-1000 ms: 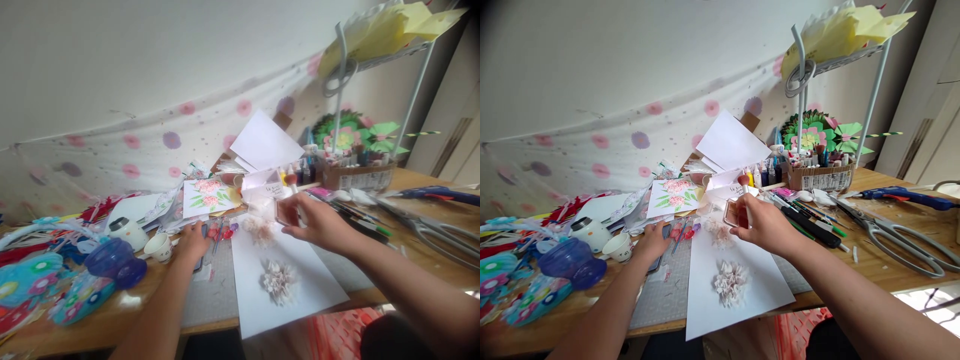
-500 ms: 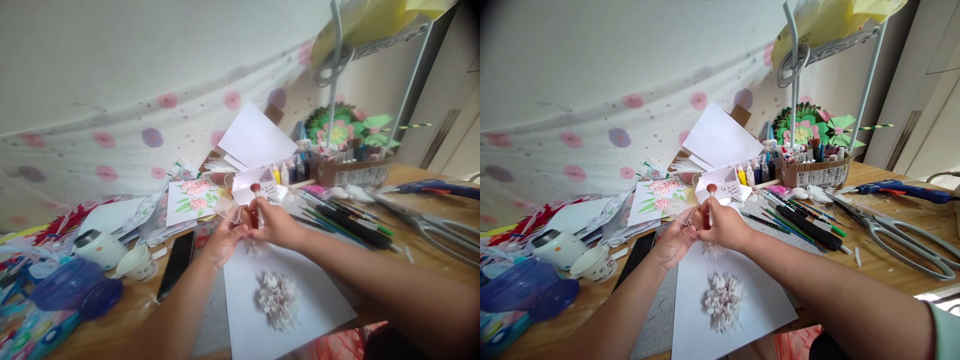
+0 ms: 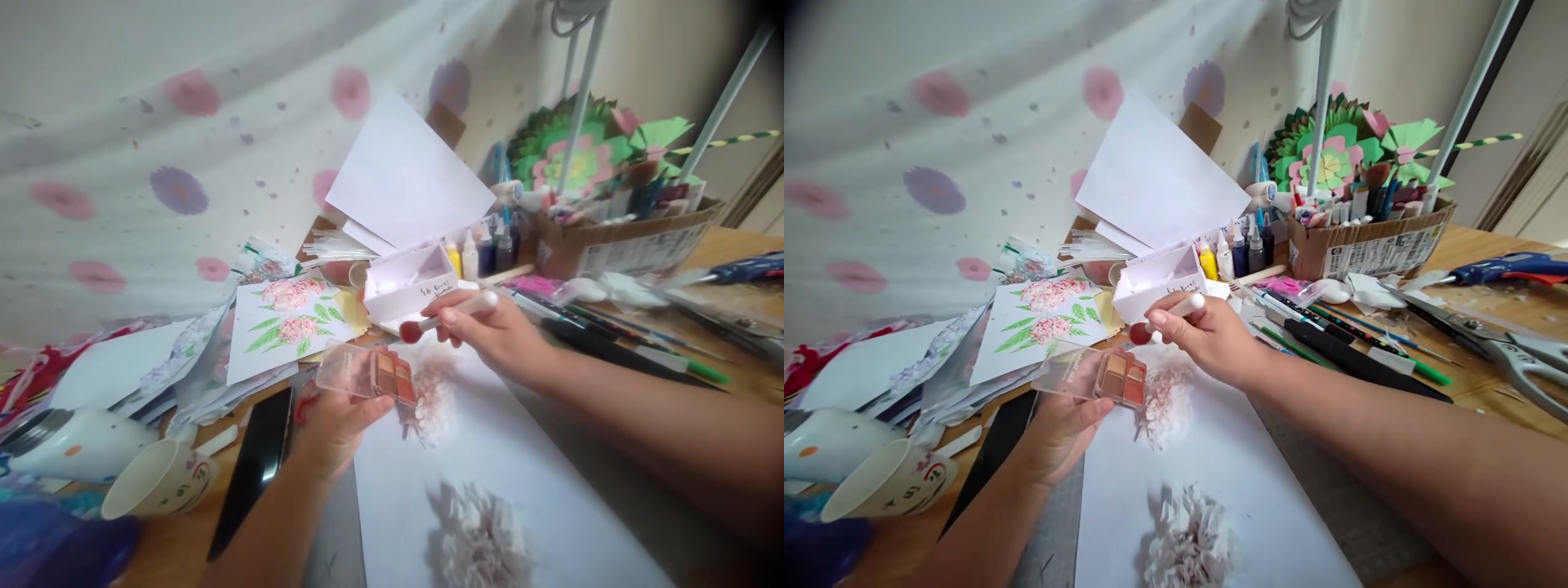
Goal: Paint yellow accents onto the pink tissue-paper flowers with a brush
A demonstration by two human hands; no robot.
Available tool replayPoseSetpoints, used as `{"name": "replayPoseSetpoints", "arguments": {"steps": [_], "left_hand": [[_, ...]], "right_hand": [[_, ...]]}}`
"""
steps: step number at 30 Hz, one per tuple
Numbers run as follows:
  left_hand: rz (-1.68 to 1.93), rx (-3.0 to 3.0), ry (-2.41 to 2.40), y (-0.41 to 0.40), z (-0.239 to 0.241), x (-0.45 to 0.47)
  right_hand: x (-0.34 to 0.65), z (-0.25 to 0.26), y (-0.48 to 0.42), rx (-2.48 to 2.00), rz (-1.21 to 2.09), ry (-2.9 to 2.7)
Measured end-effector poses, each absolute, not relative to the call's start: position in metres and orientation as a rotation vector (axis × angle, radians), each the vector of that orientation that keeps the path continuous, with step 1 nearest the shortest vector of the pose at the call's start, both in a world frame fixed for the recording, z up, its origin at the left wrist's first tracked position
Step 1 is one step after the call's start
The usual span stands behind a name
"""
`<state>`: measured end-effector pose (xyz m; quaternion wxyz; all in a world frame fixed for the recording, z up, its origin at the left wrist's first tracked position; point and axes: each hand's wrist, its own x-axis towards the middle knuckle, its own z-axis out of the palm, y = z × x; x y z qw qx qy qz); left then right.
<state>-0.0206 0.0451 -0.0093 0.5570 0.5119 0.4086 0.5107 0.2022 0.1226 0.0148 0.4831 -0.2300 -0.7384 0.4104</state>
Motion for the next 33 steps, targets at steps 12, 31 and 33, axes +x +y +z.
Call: {"name": "replayPoseSetpoints", "arguments": {"steps": [12, 31, 33], "left_hand": [[1.137, 1.293, 1.014, 0.045, -0.013, -0.018], [1.24, 1.308, 1.096, 0.044, -0.006, -0.019], [1.245, 1.299, 1.095, 0.044, -0.007, -0.019]], "right_hand": [[0.187, 0.003, 0.113, -0.649, 0.842, -1.988], [0.187, 0.005, 0.117, -0.653, 0.808, -2.116], [0.186, 0.005, 0.117, -0.685, 0.788, -2.092]]}}
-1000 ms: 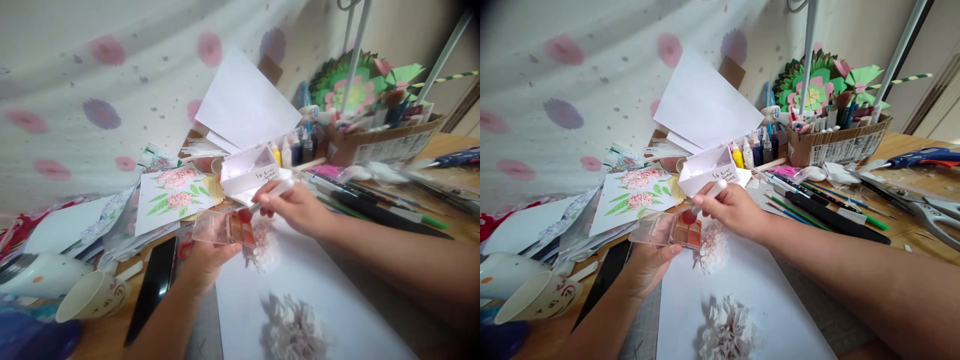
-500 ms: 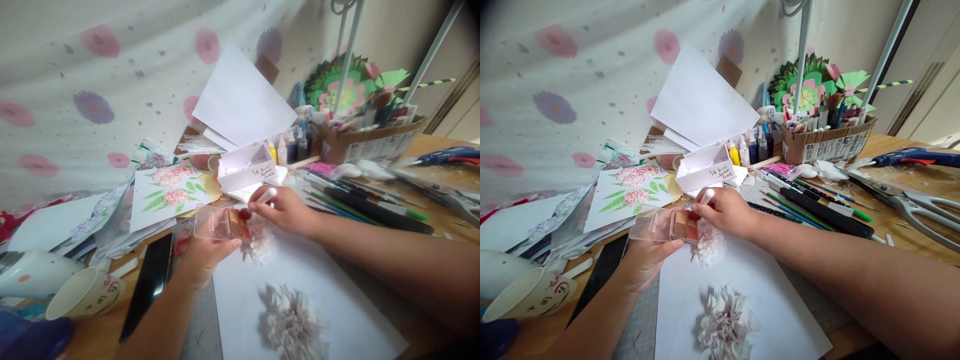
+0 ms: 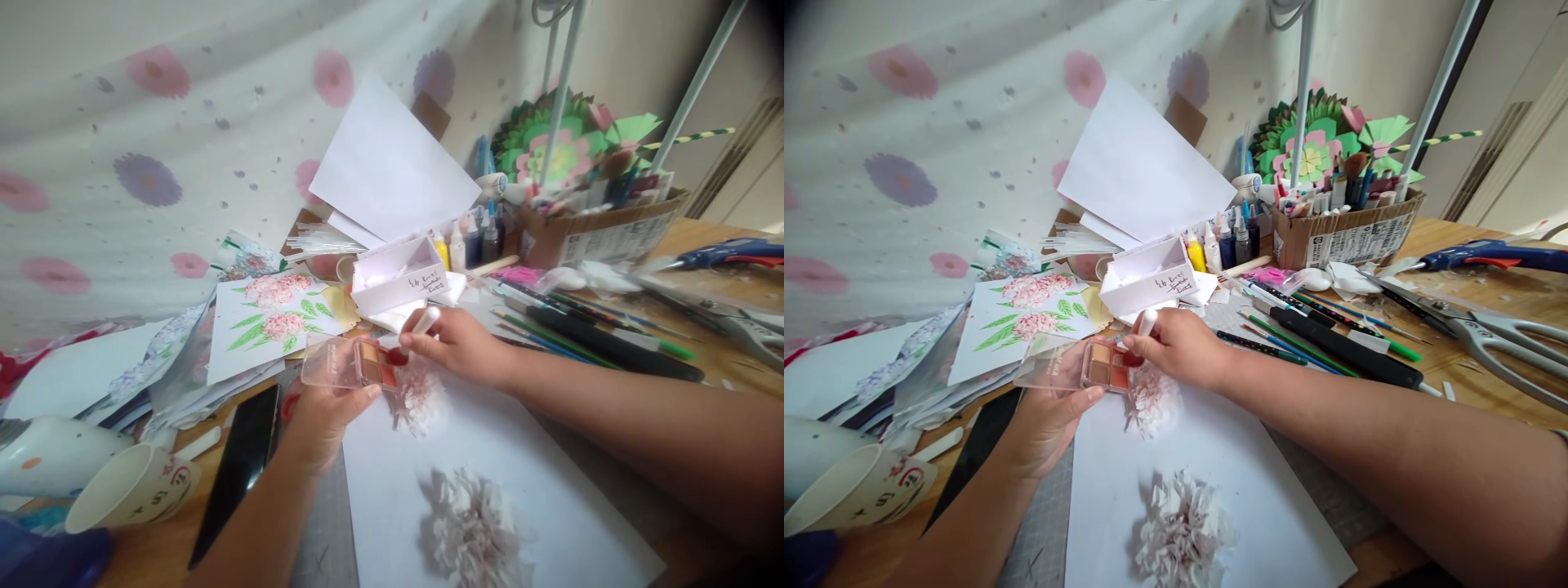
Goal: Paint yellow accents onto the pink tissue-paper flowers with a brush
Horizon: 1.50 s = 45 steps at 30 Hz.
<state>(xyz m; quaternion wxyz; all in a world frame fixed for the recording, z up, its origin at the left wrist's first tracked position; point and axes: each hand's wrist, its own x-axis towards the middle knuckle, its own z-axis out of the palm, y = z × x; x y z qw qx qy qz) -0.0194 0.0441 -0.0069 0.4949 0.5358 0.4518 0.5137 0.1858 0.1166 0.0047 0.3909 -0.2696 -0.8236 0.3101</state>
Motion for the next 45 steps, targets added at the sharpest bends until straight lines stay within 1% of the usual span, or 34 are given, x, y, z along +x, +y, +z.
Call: {"name": "replayPoseSetpoints", "arguments": {"steps": [15, 26, 45], "left_hand": [[1.289, 1.28, 1.148, 0.0456, -0.006, -0.0208], [1.303, 1.292, 1.122, 0.0453, -0.0026, -0.0201], [1.501, 1.278, 1.109, 0.0462, -0.0094, -0.0186]], "right_hand": [[0.1792, 0.0037, 0.1197, -0.712, 0.705, -2.165], [0.1801, 0.0051, 0.1151, -0.56, 0.709, -2.195], [0.1761, 0.002, 0.116, -0.591, 0.737, -2.176]]}}
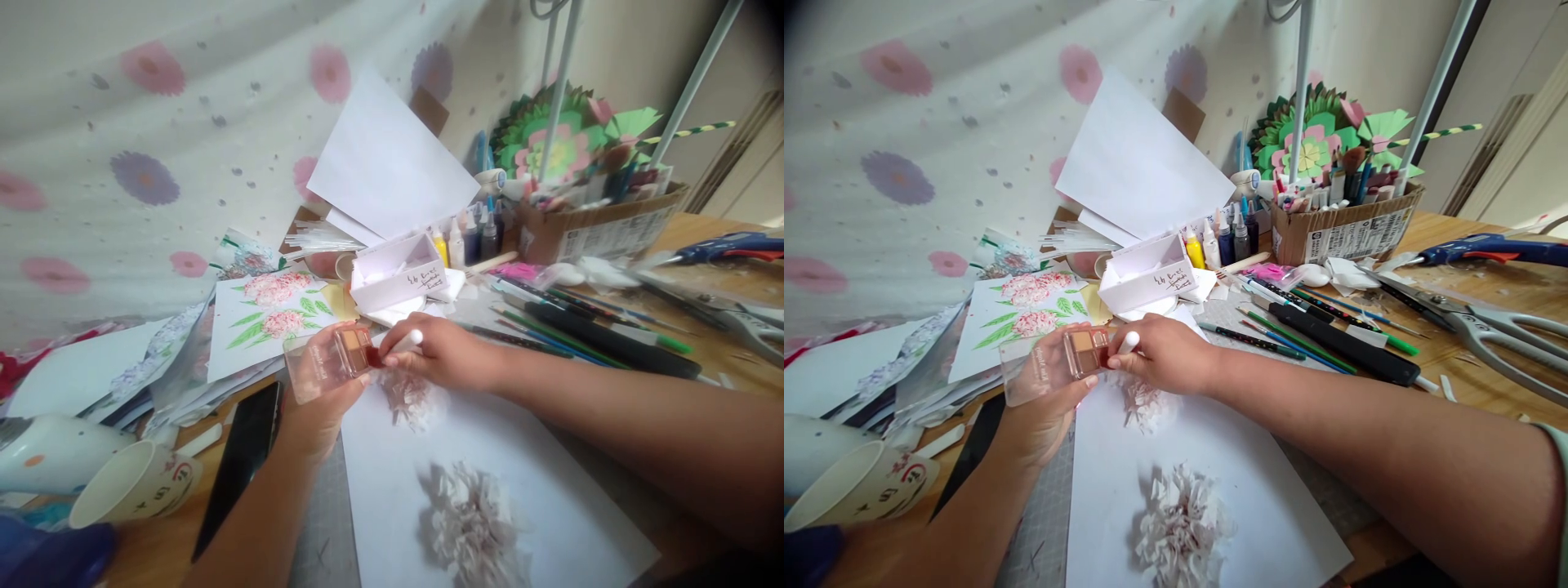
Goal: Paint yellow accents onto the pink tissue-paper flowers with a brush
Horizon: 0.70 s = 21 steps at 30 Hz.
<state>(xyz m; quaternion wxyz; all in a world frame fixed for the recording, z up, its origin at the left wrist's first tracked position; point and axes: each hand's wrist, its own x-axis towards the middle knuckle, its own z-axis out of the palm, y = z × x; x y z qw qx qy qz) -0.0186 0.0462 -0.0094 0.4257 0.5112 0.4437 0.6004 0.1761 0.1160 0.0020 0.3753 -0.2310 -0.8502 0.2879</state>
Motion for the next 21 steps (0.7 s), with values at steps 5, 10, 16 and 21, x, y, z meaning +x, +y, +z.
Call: {"name": "replayPoseSetpoints", "arguments": {"steps": [5, 10, 16, 21], "left_hand": [[1.531, 1.297, 1.092, 0.0453, -0.0097, -0.0176], [1.573, 1.305, 1.097, 0.0454, -0.0115, -0.0189], [1.563, 1.302, 1.063, 0.0456, -0.0124, -0.0222], [1.565, 1.346, 0.967, 0.0468, -0.0158, -0.023]], "right_hand": [[0.1761, 0.0041, 0.1137, -0.664, 0.717, -2.093], [0.1763, 0.0053, 0.1133, -0.72, 0.737, -2.085], [0.1824, 0.0066, 0.1149, -0.758, 0.755, -1.901], [0.1812, 0.0074, 0.1136, -0.651, 0.859, -1.887]]}}
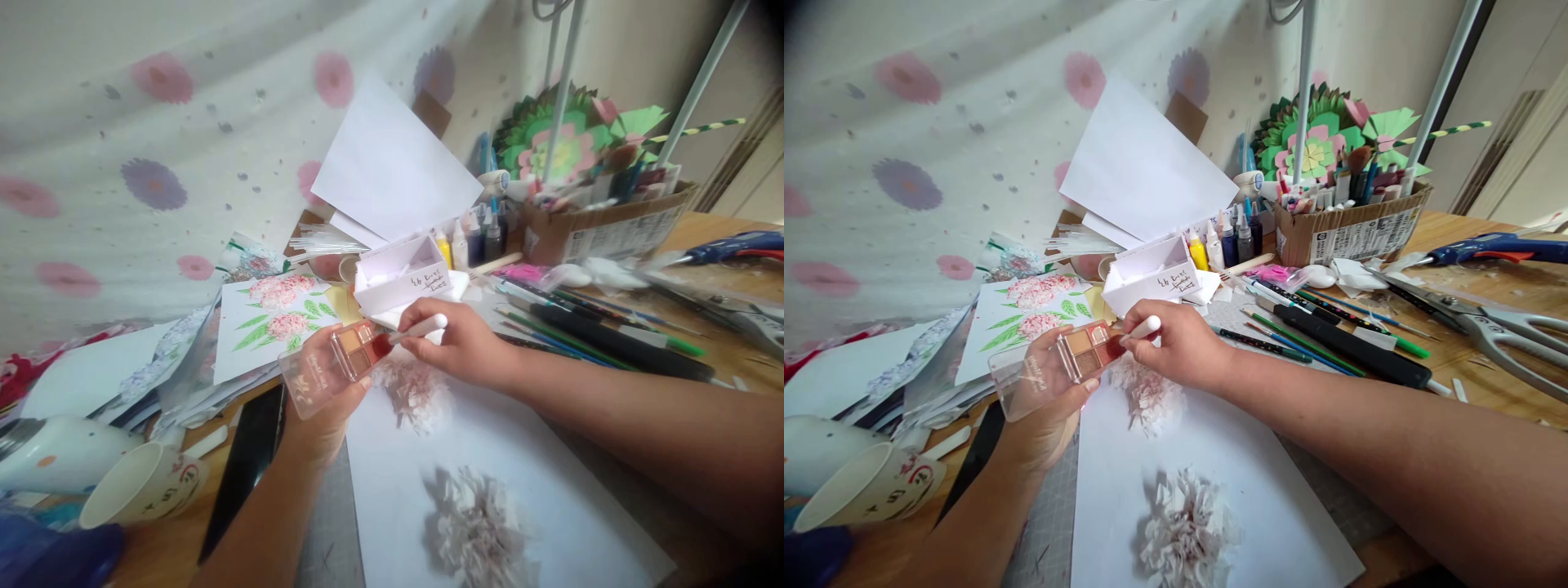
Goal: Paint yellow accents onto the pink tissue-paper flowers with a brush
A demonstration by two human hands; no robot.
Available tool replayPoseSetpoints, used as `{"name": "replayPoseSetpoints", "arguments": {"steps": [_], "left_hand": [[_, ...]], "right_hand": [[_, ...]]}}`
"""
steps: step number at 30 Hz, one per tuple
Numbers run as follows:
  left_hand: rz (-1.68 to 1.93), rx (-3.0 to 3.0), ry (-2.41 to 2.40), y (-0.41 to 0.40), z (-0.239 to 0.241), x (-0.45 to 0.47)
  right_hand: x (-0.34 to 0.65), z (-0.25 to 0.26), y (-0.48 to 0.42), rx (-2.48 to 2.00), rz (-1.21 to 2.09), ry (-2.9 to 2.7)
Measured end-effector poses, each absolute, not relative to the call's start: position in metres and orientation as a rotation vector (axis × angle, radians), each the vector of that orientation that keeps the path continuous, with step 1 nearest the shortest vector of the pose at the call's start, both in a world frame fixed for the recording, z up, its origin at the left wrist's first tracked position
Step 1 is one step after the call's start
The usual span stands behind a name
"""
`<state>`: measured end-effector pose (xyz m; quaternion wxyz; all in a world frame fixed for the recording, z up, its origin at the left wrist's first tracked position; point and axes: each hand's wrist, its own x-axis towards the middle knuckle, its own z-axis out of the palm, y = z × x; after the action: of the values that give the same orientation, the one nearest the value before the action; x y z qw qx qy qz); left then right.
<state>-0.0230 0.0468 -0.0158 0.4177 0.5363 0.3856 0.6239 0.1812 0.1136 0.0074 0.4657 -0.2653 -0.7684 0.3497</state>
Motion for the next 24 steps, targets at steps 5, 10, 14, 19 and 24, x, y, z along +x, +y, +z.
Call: {"name": "replayPoseSetpoints", "arguments": {"steps": [5, 10, 14, 19, 24], "left_hand": [[1.547, 1.381, 0.904, 0.047, -0.017, -0.023], [1.524, 1.404, 0.899, 0.047, -0.017, -0.022], [1.523, 1.453, 0.912, 0.047, -0.019, -0.021], [1.528, 1.511, 0.981, 0.048, -0.023, -0.025], [1.553, 1.538, 1.013, 0.048, -0.022, -0.027]], "right_hand": [[0.177, 0.006, 0.11, -0.599, 1.025, -1.891], [0.175, 0.005, 0.113, -0.646, 1.213, -1.886], [0.174, 0.009, 0.115, -0.675, 1.262, -1.936], [0.172, 0.016, 0.113, -0.76, 1.144, -2.031], [0.172, 0.016, 0.113, -0.829, 0.989, -2.104]]}}
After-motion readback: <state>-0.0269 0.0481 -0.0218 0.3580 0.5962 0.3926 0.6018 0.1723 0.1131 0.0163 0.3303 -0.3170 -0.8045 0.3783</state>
